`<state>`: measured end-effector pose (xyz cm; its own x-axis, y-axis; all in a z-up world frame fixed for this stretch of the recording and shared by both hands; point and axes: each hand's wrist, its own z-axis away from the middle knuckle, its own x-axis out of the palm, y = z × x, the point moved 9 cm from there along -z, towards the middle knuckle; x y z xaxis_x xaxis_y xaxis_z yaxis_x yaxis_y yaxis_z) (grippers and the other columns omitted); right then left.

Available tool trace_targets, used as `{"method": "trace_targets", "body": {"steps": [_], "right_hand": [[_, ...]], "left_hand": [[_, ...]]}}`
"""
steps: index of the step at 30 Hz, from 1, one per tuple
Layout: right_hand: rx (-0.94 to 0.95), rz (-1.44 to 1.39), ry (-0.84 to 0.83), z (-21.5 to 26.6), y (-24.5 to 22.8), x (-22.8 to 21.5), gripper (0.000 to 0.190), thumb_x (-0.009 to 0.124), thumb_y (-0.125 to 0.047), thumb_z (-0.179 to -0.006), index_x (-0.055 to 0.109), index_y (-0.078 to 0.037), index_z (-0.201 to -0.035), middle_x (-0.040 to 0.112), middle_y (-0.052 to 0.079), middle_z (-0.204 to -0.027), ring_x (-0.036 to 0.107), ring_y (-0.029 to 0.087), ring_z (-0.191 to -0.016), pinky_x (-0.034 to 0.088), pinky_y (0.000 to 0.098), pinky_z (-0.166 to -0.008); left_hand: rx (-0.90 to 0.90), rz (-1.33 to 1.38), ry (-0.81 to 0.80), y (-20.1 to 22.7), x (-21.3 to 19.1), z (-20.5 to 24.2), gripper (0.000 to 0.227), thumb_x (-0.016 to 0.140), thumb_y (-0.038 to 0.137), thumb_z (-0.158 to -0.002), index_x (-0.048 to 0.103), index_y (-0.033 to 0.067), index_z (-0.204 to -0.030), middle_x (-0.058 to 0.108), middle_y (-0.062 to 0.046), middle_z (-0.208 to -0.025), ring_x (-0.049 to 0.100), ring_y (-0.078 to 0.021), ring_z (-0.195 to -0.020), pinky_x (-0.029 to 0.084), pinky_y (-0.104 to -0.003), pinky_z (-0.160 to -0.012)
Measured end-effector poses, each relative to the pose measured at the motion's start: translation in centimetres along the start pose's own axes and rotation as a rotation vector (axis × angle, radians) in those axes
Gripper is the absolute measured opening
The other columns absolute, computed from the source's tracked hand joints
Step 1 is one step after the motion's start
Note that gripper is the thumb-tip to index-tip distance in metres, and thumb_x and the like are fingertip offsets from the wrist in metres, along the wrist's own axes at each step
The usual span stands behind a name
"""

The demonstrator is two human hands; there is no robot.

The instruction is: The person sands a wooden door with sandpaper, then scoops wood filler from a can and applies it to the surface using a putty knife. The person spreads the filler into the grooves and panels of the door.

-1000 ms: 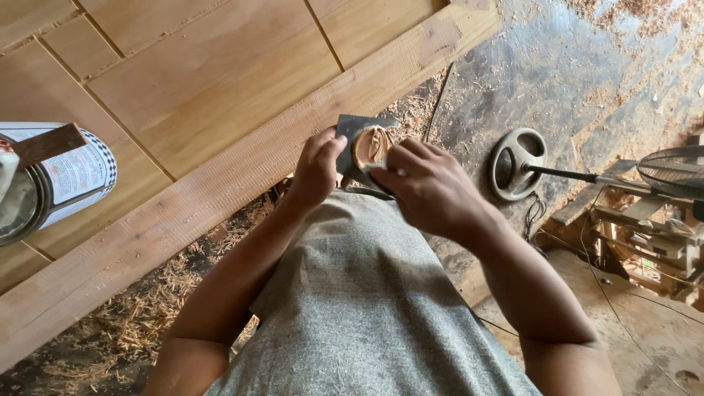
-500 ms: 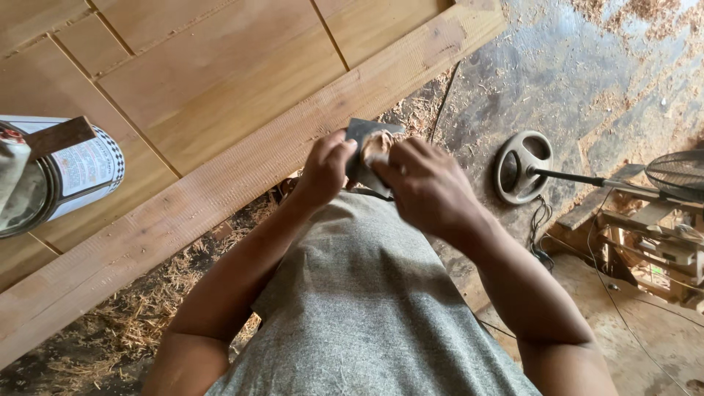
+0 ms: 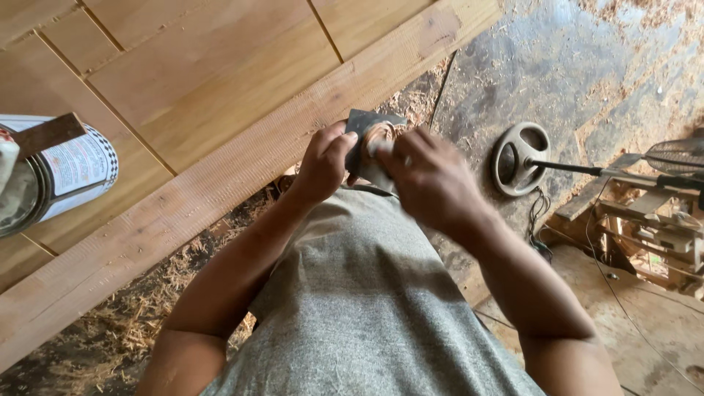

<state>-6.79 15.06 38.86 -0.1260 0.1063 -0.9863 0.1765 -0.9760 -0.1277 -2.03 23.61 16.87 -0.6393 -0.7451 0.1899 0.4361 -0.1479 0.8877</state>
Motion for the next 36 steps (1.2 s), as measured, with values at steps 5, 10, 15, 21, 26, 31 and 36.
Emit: {"method": "trace_targets", "body": {"steps": [5,10,15,21,26,31,36], "right_hand": [[-0.011,-0.044,0.051,-0.7,-0.5,-1.5,0.012,0.065,-0.013,-0.104,0.076,-0.015,-0.109,0.065,0.003,-0.092,0.056,0.015,-0.084,0.051,0.0304,-0.069],[0.041,-0.102,-0.152,-0.8,-0.3,0.1,0.017,0.062,-0.014,-0.103,0.078,-0.013,-0.108,0.063,0.005,-0.083,0.055,0.016,-0.076,0.049,0.0281,-0.058],[-0.005,-0.035,0.071,0.2,-0.1,-1.0,0.018,0.06,-0.012,-0.103,0.078,-0.011,-0.106,0.063,0.004,-0.086,0.055,0.016,-0.081,0.05,0.0299,-0.064],[0.062,-0.135,-0.004,0.1,1.4,0.3,0.015,0.065,-0.017,-0.104,0.077,-0.012,-0.096,0.063,0.004,-0.085,0.055,0.014,-0.078,0.049,0.0267,-0.059],[-0.049,-0.125,0.058,-0.6,0.4,-1.2,0.022,0.059,-0.007,-0.104,0.08,-0.01,-0.111,0.063,0.005,-0.084,0.055,0.015,-0.079,0.05,0.0268,-0.059],[0.205,-0.069,-0.141,-0.7,2.2,0.3,0.017,0.063,-0.018,-0.102,0.079,-0.015,-0.108,0.065,0.005,-0.085,0.056,0.018,-0.076,0.051,0.03,-0.055],[-0.038,-0.13,-0.01,-1.3,0.0,-0.6,0.02,0.061,-0.01,-0.104,0.079,-0.012,-0.111,0.065,0.004,-0.087,0.057,0.015,-0.083,0.054,0.0284,-0.067]], "left_hand": [[0.378,-0.02,0.048,4.0,-0.2,0.5,0.038,0.045,0.019,-0.107,0.057,-0.0151,-0.118,0.061,-0.015,-0.097,0.061,-0.0203,-0.085,0.052,-0.037,-0.076],[0.115,0.106,-0.041,1.5,0.1,-0.1,0.031,0.044,0.024,-0.101,0.065,0.0021,-0.094,0.062,-0.007,-0.074,0.057,-0.0156,-0.063,0.051,-0.03,-0.058],[0.04,-0.022,0.006,-0.6,-0.1,-0.6,0.034,0.049,0.024,-0.106,0.062,-0.006,-0.097,0.051,-0.012,-0.076,0.051,-0.0191,-0.067,0.048,-0.034,-0.064],[0.018,0.057,0.047,-1.3,-0.5,-0.6,0.046,0.049,0.027,-0.1,0.063,-0.0099,-0.123,0.062,-0.025,-0.104,0.06,-0.024,-0.087,0.054,-0.032,-0.082],[-0.018,0.079,0.08,-0.2,-0.5,0.0,0.044,0.049,0.027,-0.099,0.052,-0.0075,-0.127,0.063,-0.013,-0.103,0.064,-0.0161,-0.092,0.056,-0.028,-0.086],[0.036,0.083,0.005,1.0,0.2,0.0,0.035,0.046,0.025,-0.1,0.064,-0.003,-0.108,0.057,-0.006,-0.079,0.054,-0.0141,-0.07,0.053,-0.029,-0.07],[0.052,0.161,0.038,1.7,-0.7,0.3,0.026,0.045,0.024,-0.099,0.058,0.0037,-0.089,0.049,-0.001,-0.069,0.052,-0.0115,-0.057,0.055,-0.03,-0.047]]}}
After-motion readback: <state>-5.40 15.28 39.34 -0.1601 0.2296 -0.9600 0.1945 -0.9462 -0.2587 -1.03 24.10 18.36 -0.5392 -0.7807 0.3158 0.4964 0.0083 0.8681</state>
